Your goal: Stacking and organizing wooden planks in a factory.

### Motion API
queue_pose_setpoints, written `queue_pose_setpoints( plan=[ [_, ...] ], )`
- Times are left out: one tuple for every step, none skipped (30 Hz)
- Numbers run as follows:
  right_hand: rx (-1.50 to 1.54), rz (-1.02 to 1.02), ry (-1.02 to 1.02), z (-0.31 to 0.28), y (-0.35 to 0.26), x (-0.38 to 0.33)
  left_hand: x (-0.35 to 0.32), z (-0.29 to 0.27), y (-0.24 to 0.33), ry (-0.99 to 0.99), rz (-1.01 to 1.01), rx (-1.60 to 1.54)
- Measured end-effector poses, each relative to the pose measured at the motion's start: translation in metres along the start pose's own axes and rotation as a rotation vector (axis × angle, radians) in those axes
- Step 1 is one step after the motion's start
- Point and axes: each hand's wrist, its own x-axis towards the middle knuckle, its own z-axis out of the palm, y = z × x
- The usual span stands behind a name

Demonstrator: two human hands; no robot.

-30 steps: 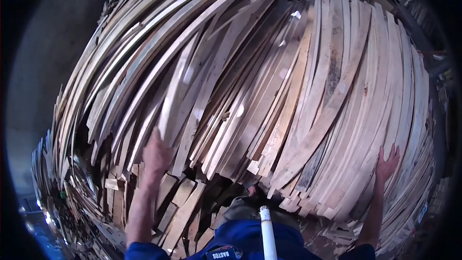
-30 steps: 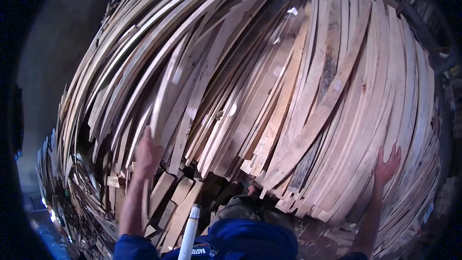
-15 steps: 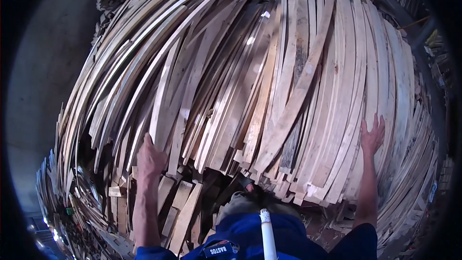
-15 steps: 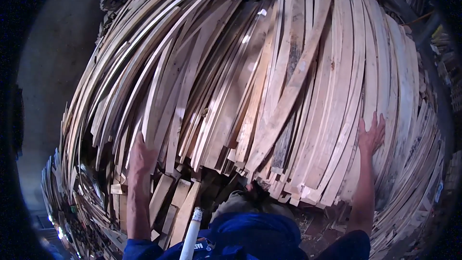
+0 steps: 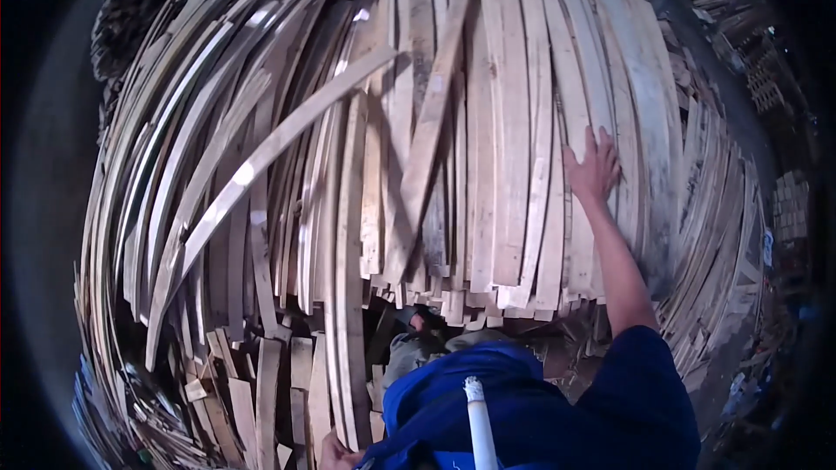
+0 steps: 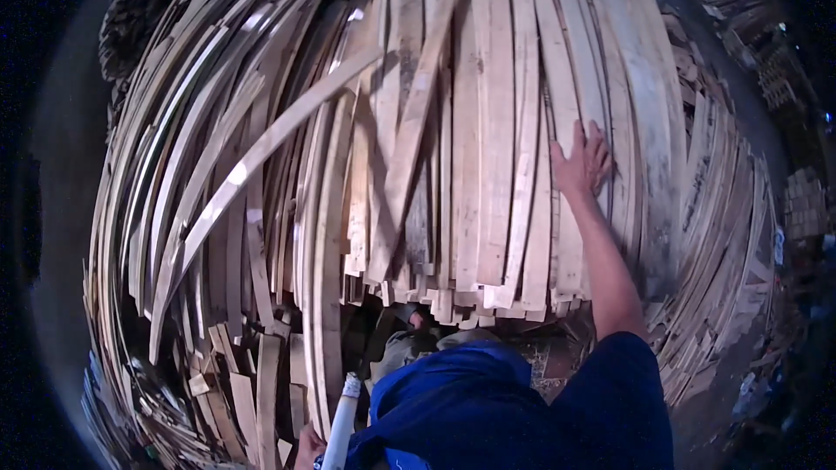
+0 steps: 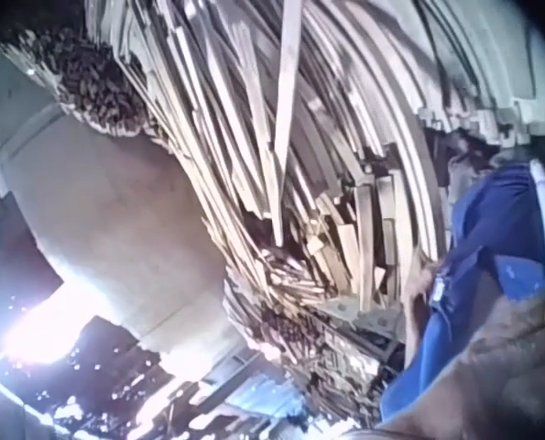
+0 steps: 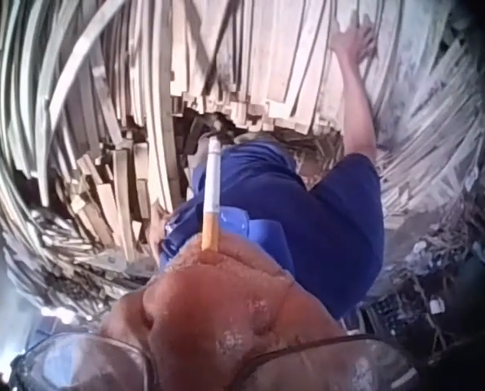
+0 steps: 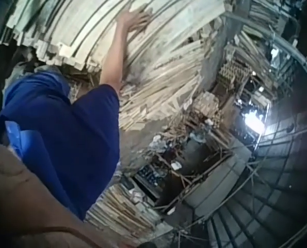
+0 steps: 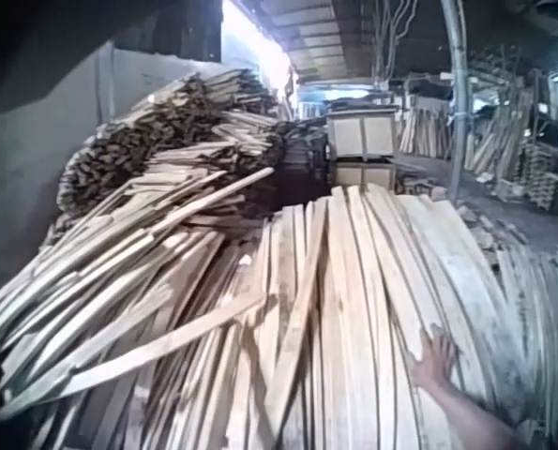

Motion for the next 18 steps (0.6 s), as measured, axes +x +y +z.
queue_pose_setpoints(
  plan=[
    [0.012, -0.007, 0.010, -0.001, 0.000, -0.001, 0.001, 0.004, -0.003, -0.011, -0.002, 0.006],
    [0.015, -0.001, -0.008, -0.003, 0.000, 0.000, 0.003, 0.006, -0.005, -0.022, -0.021, 0.014],
    [0.026, -0.014, 0.018, -0.004, -0.001, 0.000, 0.005, 0.008, -0.005, -0.031, -0.045, 0.028],
    [0.044, 0.001, 0.007, -0.006, -0.001, 0.000, 0.008, 0.008, -0.002, -0.039, -0.067, 0.039],
    [0.055, 0.004, -0.008, -0.006, 0.000, 0.000, 0.009, 0.009, 0.001, 0.066, -0.083, -0.100],
    [0.057, 0.010, 0.002, -0.007, 0.000, 0.000, 0.014, 0.005, 0.008, 0.003, -0.049, -0.107],
    [0.060, 0.016, -0.005, -0.008, 0.000, 0.001, 0.016, 0.001, 0.016, -0.060, -0.016, -0.112],
    [0.084, 0.017, -0.028, -0.008, 0.000, 0.000, 0.023, 0.000, 0.026, -0.137, 0.030, -0.208],
    [0.100, 0.018, -0.029, -0.009, 0.001, 0.000, 0.033, -0.008, 0.042, -0.171, 0.038, -0.173],
    [0.077, 0.024, 0.006, -0.009, 0.000, 0.000, 0.039, -0.014, 0.057, -0.204, 0.043, -0.140],
    [0.087, 0.035, -0.012, -0.010, 0.000, 0.000, 0.050, -0.018, 0.074, -0.031, 0.137, 0.003],
    [0.104, 0.028, 0.011, -0.011, 0.000, 0.000, 0.066, -0.016, 0.094, 0.086, 0.312, 0.125],
    [0.125, 0.037, 0.004, -0.012, 0.000, 0.000, 0.078, -0.014, 0.114, 0.116, 0.381, 0.128],
    [0.117, 0.049, -0.025, -0.014, -0.001, 0.001, 0.088, -0.009, 0.137, 0.049, 0.527, 0.002],
    [0.115, 0.042, -0.001, -0.015, -0.001, 0.001, 0.106, -0.004, 0.169, -0.108, 0.559, -0.242],
    [0.128, 0.045, -0.006, -0.017, -0.002, 0.001, 0.124, 0.011, 0.203, -0.239, 0.721, -0.329],
    [0.127, 0.058, -0.040, -0.018, -0.002, 0.002, 0.136, 0.024, 0.236, -0.148, 0.678, -0.282],
    [0.136, 0.061, -0.044, -0.019, -0.002, 0.002, 0.157, 0.044, 0.276, -0.108, 0.737, -0.109]
  ],
)
